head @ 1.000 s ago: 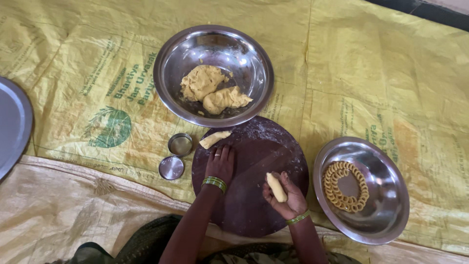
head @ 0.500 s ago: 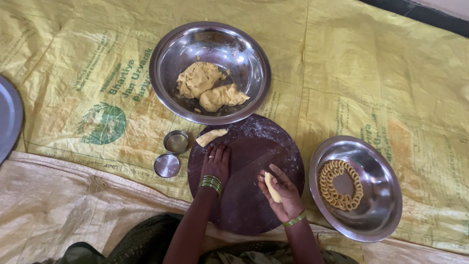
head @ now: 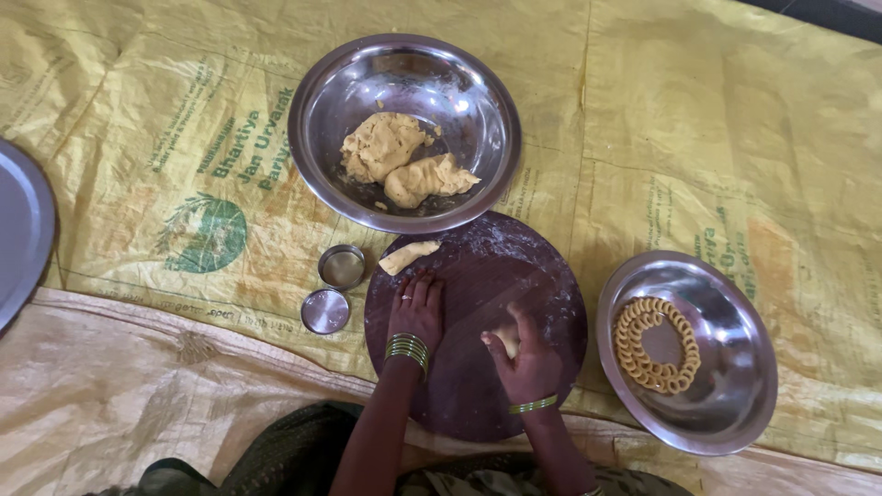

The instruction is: The person kneads and rolls dough on a wooden board, then shapes it into a spiral pattern and places it into a metal bowl. The process is repeated with additional dough pieces.

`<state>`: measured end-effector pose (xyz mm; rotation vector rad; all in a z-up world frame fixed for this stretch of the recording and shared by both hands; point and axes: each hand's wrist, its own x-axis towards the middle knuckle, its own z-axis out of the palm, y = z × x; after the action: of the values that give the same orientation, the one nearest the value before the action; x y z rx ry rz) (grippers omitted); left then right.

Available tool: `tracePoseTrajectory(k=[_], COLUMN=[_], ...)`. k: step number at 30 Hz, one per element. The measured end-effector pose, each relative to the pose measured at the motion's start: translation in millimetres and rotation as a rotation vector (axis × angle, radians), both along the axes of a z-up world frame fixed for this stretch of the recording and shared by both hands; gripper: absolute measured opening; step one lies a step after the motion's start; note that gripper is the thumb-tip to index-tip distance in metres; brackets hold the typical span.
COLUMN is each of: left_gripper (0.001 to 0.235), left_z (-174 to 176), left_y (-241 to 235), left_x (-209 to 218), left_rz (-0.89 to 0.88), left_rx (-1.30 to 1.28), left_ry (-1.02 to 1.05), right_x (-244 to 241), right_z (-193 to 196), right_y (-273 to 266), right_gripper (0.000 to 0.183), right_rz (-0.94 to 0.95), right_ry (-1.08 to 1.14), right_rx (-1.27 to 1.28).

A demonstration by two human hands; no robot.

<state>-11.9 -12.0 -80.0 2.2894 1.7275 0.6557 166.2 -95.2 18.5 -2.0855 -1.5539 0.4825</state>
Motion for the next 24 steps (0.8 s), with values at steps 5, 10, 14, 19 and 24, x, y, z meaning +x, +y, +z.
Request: tracePoseTrajectory(k=[5, 10, 14, 19, 24], left_gripper=[0.038, 0.037, 0.037, 0.036, 0.037], left_z=[-0.3, -0.2, -0.2, 1.5, 3.8], left_y=[-2.7, -3.3, -3.5, -3.7, -4.1], left_x=[0.0, -1.0, -0.4, -0.6, -1.7], left_rz=[0.008, 0.018, 0.025, 0.02, 0.012], left_rx=[0.003, 0.03, 0.052, 0.071, 0.079], left_ry=[-0.026, -0.069, -0.079, -0.09, -0.06], right_x=[-13.2, -10.4, 29.0, 35.5, 31.3], right_z=[-8.2, -25.2, -1.1, 28.0, 33.3], right_y=[0.1, -4.6, 8.1, -9.2, -18.6], right_gripper=[0.083, 0.074, 0.096, 0.106, 0.098], right_rz=[0.467, 0.431, 0.545, 0.552, 0.807], right_ry=[-0.29, 0.496, 1.897, 2.425, 2.344], right_rx=[0.257, 0.125, 0.037, 0.006, 0.021])
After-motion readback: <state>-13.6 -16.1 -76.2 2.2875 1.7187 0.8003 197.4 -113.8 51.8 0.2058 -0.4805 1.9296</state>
